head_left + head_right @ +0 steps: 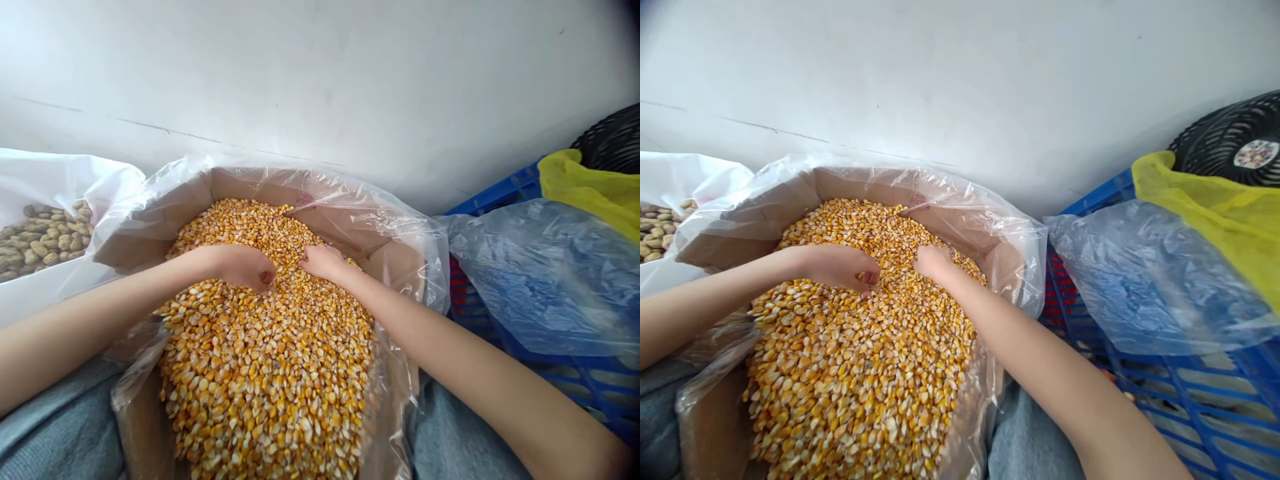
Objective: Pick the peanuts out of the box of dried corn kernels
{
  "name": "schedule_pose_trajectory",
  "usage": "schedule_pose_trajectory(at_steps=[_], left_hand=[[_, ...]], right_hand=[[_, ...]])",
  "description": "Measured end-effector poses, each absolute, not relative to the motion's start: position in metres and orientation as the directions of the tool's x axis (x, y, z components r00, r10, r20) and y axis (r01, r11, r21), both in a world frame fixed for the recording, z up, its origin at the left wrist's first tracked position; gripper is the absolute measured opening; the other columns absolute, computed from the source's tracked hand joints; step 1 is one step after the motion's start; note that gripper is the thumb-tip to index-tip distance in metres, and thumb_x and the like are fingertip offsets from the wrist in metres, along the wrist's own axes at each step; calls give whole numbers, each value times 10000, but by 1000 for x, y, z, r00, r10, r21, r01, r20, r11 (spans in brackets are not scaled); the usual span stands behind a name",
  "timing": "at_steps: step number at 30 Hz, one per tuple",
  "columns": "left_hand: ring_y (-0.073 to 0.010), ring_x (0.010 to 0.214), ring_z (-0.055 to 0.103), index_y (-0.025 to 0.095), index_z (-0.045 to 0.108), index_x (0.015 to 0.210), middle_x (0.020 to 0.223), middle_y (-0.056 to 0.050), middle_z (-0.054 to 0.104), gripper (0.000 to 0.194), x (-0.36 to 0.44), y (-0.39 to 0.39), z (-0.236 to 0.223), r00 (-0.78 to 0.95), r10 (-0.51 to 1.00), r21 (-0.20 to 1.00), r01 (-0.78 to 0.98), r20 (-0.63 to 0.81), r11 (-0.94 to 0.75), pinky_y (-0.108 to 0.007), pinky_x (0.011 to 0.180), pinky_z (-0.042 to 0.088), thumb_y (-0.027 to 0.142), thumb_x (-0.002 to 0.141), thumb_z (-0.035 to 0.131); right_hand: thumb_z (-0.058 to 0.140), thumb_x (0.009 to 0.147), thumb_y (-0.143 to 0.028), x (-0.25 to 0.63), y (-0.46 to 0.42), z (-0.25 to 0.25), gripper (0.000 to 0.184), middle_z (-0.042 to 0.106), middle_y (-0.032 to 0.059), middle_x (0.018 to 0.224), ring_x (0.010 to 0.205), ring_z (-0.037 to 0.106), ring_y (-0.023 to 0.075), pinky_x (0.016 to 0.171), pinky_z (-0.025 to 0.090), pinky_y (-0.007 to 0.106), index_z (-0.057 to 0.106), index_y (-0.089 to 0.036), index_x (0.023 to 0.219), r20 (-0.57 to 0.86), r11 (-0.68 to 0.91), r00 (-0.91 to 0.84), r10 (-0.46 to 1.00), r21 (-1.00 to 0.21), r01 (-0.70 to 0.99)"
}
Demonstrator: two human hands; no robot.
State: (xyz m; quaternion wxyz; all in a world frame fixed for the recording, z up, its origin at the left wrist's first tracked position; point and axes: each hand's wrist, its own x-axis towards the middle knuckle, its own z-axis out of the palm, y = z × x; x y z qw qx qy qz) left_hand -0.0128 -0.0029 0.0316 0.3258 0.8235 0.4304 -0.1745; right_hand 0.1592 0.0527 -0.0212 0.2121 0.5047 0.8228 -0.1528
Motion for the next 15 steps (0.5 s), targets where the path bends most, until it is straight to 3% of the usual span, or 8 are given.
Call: schedule_pose_trajectory(at_steps=[5,7,9,11,13,15], left_hand=[[-104,733,473,154,524,928,850,-13,549,339,-28,14,29,637,651,701,679,-413,-220,-168,623,329,394,692,487],[-105,734,467,161,488,1003,858,-16,528,383,-33,17,26,603,703,805,588,-377,-73,-182,629,350,399,705,476],[-99,704,461,176,449,1038,844,-14,499,381,-36,18,21,526,767,880,463,-367,103,-198,614,373,381,718,461],[-90,678,457,176,438,988,824,-12,467,309,-39,19,18,483,794,925,274,-369,263,-216,610,392,335,722,450],[-88,656,457,164,431,904,806,-15,446,214,-40,21,15,505,780,918,69,-369,390,-234,603,402,276,722,409],[-88,600,444,152,419,829,742,-16,427,158,-40,23,15,523,771,883,-70,-364,465,-243,560,398,245,718,356]], right_hand=[[408,676,-315,158,61,-25,281,533,146,927,852,506,259,701,391,346,544,-117,822,-554,427,-379,741,-46,903],[385,676,-348,157,66,-20,275,536,115,843,767,510,209,649,391,296,522,-127,765,-530,356,-383,757,-158,921],[326,683,-362,155,72,-13,279,510,74,746,619,474,133,546,366,240,478,-138,747,-562,106,-378,735,-456,884],[276,676,-329,153,75,-6,259,474,37,707,519,408,81,471,323,203,437,-150,769,-626,-277,-412,662,-716,641],[267,680,-332,152,76,-2,248,458,16,715,513,402,65,462,322,187,414,-157,777,-648,-520,-475,595,-761,387],[304,703,-396,151,75,-3,262,429,5,678,527,412,61,468,332,177,383,-147,722,-634,-581,-495,594,-764,282]])
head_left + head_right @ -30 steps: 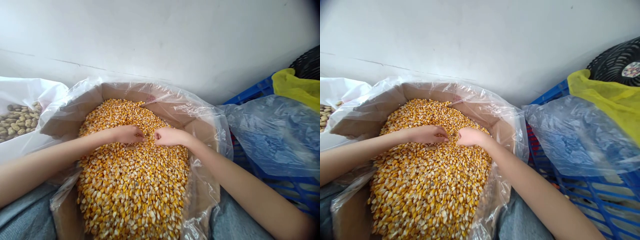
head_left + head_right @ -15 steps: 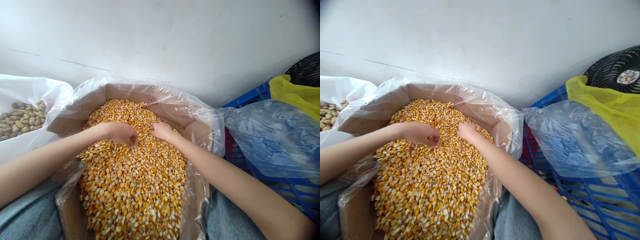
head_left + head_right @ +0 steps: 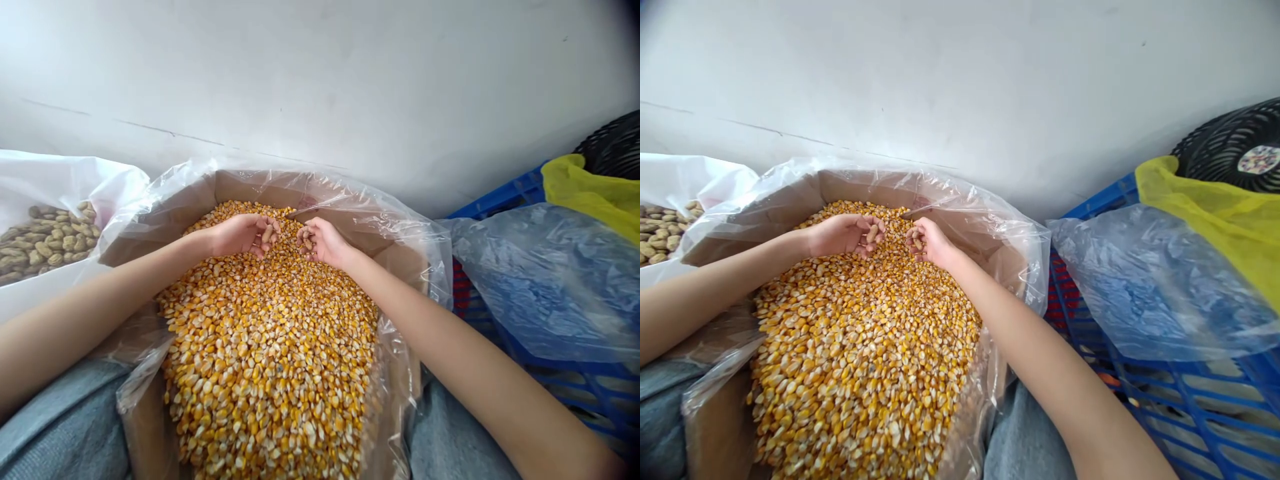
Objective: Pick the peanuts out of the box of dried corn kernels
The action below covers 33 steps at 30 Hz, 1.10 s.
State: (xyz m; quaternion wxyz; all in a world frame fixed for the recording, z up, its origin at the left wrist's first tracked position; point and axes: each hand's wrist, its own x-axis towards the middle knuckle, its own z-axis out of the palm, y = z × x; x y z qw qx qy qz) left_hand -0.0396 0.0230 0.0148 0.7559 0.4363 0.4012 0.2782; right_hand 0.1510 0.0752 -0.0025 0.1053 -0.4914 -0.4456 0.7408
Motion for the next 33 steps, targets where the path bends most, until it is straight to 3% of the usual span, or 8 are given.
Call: schedule_pose_trajectory(at_steps=[3,7,11,16,21,24,27,33], left_hand=[[-60,459,341,153,382,746,578,16,319,140,-39,26,13,372,859,907,-88,-353,411,-202,447,333,289,721,369],[-54,414,307,154,417,853,501,44,290,244,-41,27,4,115,970,916,370,-214,158,-175,404,278,360,725,438],[-86,583,475,154,442,1050,655,6,502,315,-43,25,-4,277,960,685,709,-50,-169,-190,564,380,279,787,321],[-85,976,457,128,457,1088,1073,-19,508,399,-27,21,-11,507,861,535,734,-23,-418,-179,873,313,79,726,294],[-105,991,457,125,466,1110,1108,-47,486,476,-9,21,-31,550,829,390,789,-104,-474,-180,878,313,30,669,314],[-152,969,474,109,428,1162,1070,-84,505,509,-1,24,-39,584,789,239,807,-189,-540,-227,847,341,34,668,336],[-180,924,504,138,392,1203,1035,-93,531,517,8,28,-36,590,752,129,804,-292,-581,-270,803,367,36,702,319],[-225,846,548,211,403,1203,1000,-107,558,477,22,37,-24,513,726,91,839,-458,-536,-300,682,410,107,740,356]], right_hand=[[412,699,-457,149,72,-8,352,286,-25,549,448,313,35,400,249,146,279,-138,628,-592,-529,-483,645,-802,277],[396,733,-284,147,67,-16,149,246,-29,549,408,228,22,367,160,139,372,-139,711,-594,-415,-446,670,-797,439],[384,657,-134,148,70,-24,302,416,9,685,479,335,30,402,253,132,466,-171,945,-599,-266,-385,702,-722,638],[336,625,-71,154,74,-31,476,536,35,894,639,480,81,570,384,175,488,-200,1058,-501,-14,-403,766,-640,769],[348,601,-10,151,72,-27,517,503,13,1089,975,463,132,847,329,199,539,-191,1046,-459,350,-501,734,-376,858],[361,618,-21,150,70,-27,545,496,37,1102,970,475,152,829,347,207,484,-176,1125,-551,415,-481,682,-250,875],[364,614,-20,151,70,-27,577,505,25,1091,908,505,138,762,375,178,458,-191,1157,-609,431,-484,628,-246,868],[339,576,-14,156,74,-32,673,501,29,1091,830,525,152,597,407,182,379,-226,1214,-690,444,-485,537,-258,858]])
